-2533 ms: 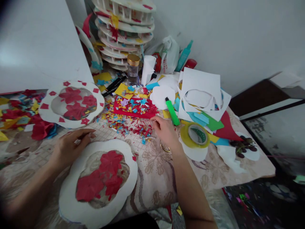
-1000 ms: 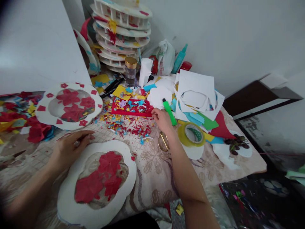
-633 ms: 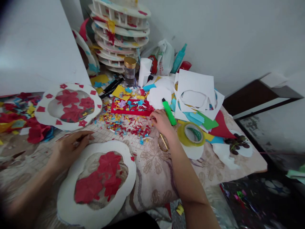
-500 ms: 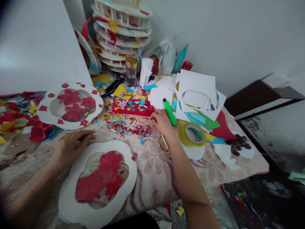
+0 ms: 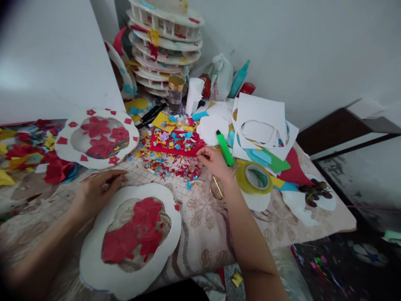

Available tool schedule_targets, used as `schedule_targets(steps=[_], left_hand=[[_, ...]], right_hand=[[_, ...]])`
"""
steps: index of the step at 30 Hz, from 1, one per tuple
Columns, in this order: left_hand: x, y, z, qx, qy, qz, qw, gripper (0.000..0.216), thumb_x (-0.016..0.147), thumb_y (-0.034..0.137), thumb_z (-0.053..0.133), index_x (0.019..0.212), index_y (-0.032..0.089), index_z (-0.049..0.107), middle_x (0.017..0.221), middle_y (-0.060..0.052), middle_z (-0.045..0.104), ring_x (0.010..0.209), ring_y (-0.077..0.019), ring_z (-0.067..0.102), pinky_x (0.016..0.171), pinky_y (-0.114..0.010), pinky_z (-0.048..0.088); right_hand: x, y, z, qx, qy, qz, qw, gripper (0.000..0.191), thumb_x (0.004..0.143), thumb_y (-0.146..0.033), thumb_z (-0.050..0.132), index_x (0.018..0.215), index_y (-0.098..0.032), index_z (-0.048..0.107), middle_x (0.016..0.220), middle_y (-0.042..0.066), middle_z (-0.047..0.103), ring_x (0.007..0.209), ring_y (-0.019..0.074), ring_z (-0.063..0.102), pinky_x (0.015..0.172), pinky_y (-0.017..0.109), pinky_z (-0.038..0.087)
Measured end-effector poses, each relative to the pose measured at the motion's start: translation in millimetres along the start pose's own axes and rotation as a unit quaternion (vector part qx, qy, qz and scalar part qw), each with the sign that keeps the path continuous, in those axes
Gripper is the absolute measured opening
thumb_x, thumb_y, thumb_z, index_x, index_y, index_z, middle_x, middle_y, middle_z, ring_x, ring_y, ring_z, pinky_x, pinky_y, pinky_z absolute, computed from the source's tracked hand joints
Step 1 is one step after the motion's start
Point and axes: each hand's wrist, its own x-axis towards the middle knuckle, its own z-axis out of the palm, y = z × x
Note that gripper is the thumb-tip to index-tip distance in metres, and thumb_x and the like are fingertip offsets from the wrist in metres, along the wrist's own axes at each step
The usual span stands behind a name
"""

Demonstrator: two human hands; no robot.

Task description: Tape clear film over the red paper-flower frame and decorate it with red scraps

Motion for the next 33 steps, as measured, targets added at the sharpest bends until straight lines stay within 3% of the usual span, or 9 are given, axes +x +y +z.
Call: schedule_targets(steps=[6, 11, 19, 26, 33], left_hand=[[0.0, -0.4, -0.3, 0.005, 0.0, 0.002, 1.0, 0.032, 0.088, 0.038, 0.044, 0.104, 0.019, 0.064, 0.088, -0.005, 0.072, 0.074, -0.0174, 0.065, 0.067, -0.027, 0.049], [0.1, -2.1, 0.9, -0.007, 0.002, -0.002, 1.0, 0.031, 0.088, 0.038, 0.045, 0.103, 0.018, 0.064, 0.089, -0.005, 0.072, 0.073, -0.0167, 0.064, 0.066, -0.027, 0.049], [-0.2, -3.3, 0.6, -0.005, 0.003, 0.006, 1.0, 0.029, 0.088, 0.035, 0.046, 0.104, 0.019, 0.064, 0.088, -0.004, 0.072, 0.073, -0.0162, 0.065, 0.066, -0.026, 0.049], [-0.3, -2.8, 1.5, 0.0, 0.012, 0.018, 1.0, 0.027, 0.089, 0.033, 0.046, 0.103, 0.018, 0.064, 0.088, -0.004, 0.072, 0.073, -0.016, 0.065, 0.067, -0.025, 0.048], [0.1, -4.1, 2.5, -0.008, 0.016, 0.024, 1.0, 0.028, 0.089, 0.033, 0.046, 0.103, 0.018, 0.064, 0.089, -0.004, 0.072, 0.072, -0.0158, 0.065, 0.067, -0.026, 0.048]], right_hand=[[0.3, -3.7, 2.1, 0.058, 0.016, 0.017, 0.998, 0.011, 0.074, -0.028, 0.06, 0.079, -0.019, 0.056, 0.079, 0.003, 0.068, 0.07, 0.0143, 0.059, 0.066, 0.028, 0.044], [0.4, -3.6, 3.5, 0.048, 0.043, 0.023, 0.998, 0.014, 0.068, -0.029, 0.065, 0.075, -0.019, 0.057, 0.067, -0.002, 0.06, 0.061, 0.0123, 0.054, 0.06, 0.027, 0.041], [-2.0, -6.9, 6.0, 0.032, 0.027, -0.017, 0.999, 0.011, 0.073, -0.025, 0.06, 0.082, -0.02, 0.058, 0.076, 0.0, 0.063, 0.07, 0.0139, 0.058, 0.065, 0.028, 0.044], [-5.8, -8.1, 5.3, -0.061, 0.057, -0.026, 0.996, 0.011, 0.077, -0.027, 0.055, 0.084, -0.02, 0.059, 0.076, 0.001, 0.064, 0.069, 0.0149, 0.058, 0.063, 0.028, 0.045], [-7.8, -11.7, 10.1, -0.199, 0.09, -0.066, 0.974, 0.01, 0.08, -0.025, 0.052, 0.079, -0.02, 0.061, 0.073, 0.001, 0.063, 0.066, 0.0151, 0.057, 0.061, 0.027, 0.041]])
